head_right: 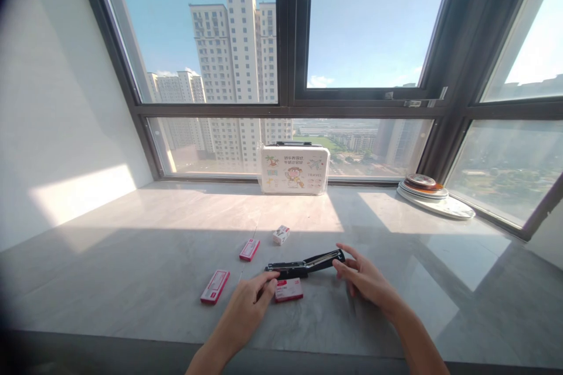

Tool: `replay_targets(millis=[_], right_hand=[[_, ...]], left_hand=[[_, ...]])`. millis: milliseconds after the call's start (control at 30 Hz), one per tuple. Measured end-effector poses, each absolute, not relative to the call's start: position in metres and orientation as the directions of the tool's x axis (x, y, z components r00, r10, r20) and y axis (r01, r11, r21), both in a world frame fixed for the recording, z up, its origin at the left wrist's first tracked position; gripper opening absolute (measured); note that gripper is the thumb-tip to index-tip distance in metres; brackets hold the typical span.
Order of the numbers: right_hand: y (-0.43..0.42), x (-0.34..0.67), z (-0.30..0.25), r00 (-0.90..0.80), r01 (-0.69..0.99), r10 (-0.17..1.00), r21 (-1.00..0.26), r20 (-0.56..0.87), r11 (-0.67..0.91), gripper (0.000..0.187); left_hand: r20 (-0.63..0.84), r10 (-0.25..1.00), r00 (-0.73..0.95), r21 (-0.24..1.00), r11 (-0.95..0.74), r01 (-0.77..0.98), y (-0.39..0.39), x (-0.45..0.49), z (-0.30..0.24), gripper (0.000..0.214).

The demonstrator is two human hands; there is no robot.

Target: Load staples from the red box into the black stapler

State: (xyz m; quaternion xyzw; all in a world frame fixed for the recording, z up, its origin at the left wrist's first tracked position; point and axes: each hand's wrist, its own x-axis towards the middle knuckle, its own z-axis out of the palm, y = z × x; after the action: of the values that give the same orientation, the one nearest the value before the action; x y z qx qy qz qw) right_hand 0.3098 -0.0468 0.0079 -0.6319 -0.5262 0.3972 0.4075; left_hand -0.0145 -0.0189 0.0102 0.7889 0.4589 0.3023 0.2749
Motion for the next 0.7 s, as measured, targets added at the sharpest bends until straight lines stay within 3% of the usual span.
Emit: replay_targets(millis=[167, 333, 533, 700], right_hand=[[-0.018, 0.283, 0.031, 0.087, 0.197, 0.991, -0.977, 0.106, 0.087, 0.062], [0.012, 0.224, 0.041, -0.011, 0.373, 0.946, -0.877, 0.323, 0.304, 0.049], [0.022, 0.180, 0.038, -0.178, 0.710, 0.942, -0.625, 0.284, 0.323, 0.036], [0.018, 0.182, 0.041, -0.202, 0.772, 0.946, -0.553, 0.252, 0.312, 0.029]], left_hand=[[0.260, 0.885, 0.386, 0.662, -0.454, 0.596, -0.022, -0.009, 0.011, 0.038], [0.272, 0.868, 0.416, 0.584, -0.493, 0.645, -0.025, -0.005, 0.014, 0.039], [0.284, 0.856, 0.432, 0.528, -0.515, 0.675, -0.028, -0.006, 0.017, 0.031], [0.279, 0.845, 0.456, 0.547, -0.530, 0.648, -0.032, 0.000, 0.025, 0.027]])
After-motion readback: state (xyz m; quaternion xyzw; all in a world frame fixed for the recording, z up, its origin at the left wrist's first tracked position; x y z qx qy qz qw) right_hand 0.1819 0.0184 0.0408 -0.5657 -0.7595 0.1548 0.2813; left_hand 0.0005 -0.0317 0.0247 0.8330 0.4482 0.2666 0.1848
